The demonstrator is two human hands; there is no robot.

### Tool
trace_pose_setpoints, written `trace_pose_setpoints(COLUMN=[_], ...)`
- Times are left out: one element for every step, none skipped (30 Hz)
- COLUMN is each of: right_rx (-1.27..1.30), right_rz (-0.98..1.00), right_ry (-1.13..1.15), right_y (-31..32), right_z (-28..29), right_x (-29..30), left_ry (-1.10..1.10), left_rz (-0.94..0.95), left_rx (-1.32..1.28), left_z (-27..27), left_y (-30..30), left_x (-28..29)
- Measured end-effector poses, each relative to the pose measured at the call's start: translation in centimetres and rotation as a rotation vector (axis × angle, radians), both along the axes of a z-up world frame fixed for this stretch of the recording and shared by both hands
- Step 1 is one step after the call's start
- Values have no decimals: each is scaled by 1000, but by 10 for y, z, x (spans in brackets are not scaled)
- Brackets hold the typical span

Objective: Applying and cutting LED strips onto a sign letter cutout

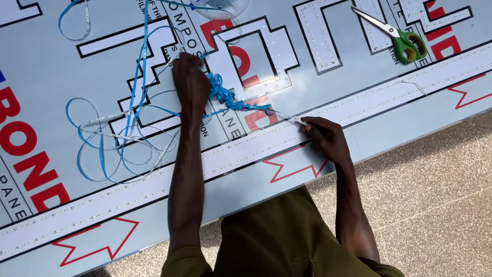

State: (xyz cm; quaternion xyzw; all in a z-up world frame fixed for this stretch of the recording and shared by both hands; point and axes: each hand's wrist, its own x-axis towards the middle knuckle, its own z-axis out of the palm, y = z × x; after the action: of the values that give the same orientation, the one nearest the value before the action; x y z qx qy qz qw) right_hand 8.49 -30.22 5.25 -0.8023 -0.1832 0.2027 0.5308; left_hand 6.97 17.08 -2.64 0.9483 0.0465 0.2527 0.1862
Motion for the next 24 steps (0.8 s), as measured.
trace_pose_setpoints(right_rx=[2,-15,-32,-23,20,56,58,79,101,99,124,145,141,140,139,141,150,154,151,132,112,115,129,143], right_rz=[13,-20,-54,-48,-26,-1,6,14,22,12,24,42,38,29,20,18,-5,-27,-28,-5,18,23,53,87], right_ry=[10,-16,-41,-49,-126,-194,-195,-250,-305,-317,-324,-328,-336,-330,-324,-329,-312,-281,-270,-303,-336,-331,-354,-378], right_y=[7,20,32,42,52,58,68,77,85,90,95,98,91,87,82,73,65,54,53,56,59,70,82,93], right_z=[6,12,19,13,7,0,-3,-6,-9,-6,-3,-1,2,4,6,-1,-9,-17,-14,-13,-11,-8,-5,-3], right_x=[-5,-2,1,9,17,20,19,21,24,21,20,18,17,17,16,22,28,27,28,31,34,33,32,30], left_ry=[10,-91,-197,-207,-113,-9,-10,32,73,63,165,268,260,270,279,274,271,281,292,129,-35,-31,16,62], left_rz=[13,258,501,506,253,-1,7,-228,-463,-474,-391,-302,-308,-168,-27,-29,158,346,347,298,246,253,95,-59], left_rx=[2,1,1,7,-98,-205,-204,-204,-199,-197,-150,-107,-109,-129,-149,-147,-148,-151,-151,-252,-350,-347,-476,-603], left_z=[21,48,75,72,68,61,51,43,34,26,17,8,23,37,51,48,44,37,51,67,82,101,120,138], left_y=[-7,-7,-9,-22,-36,-53,-72,-92,-112,-108,-103,-100,-86,-69,-52,-27,-2,21,16,14,13,-22,-57,-93], left_x=[-15,-16,-18,-5,8,15,26,44,63,76,90,102,100,96,93,84,75,58,45,31,16,4,-8,-21])
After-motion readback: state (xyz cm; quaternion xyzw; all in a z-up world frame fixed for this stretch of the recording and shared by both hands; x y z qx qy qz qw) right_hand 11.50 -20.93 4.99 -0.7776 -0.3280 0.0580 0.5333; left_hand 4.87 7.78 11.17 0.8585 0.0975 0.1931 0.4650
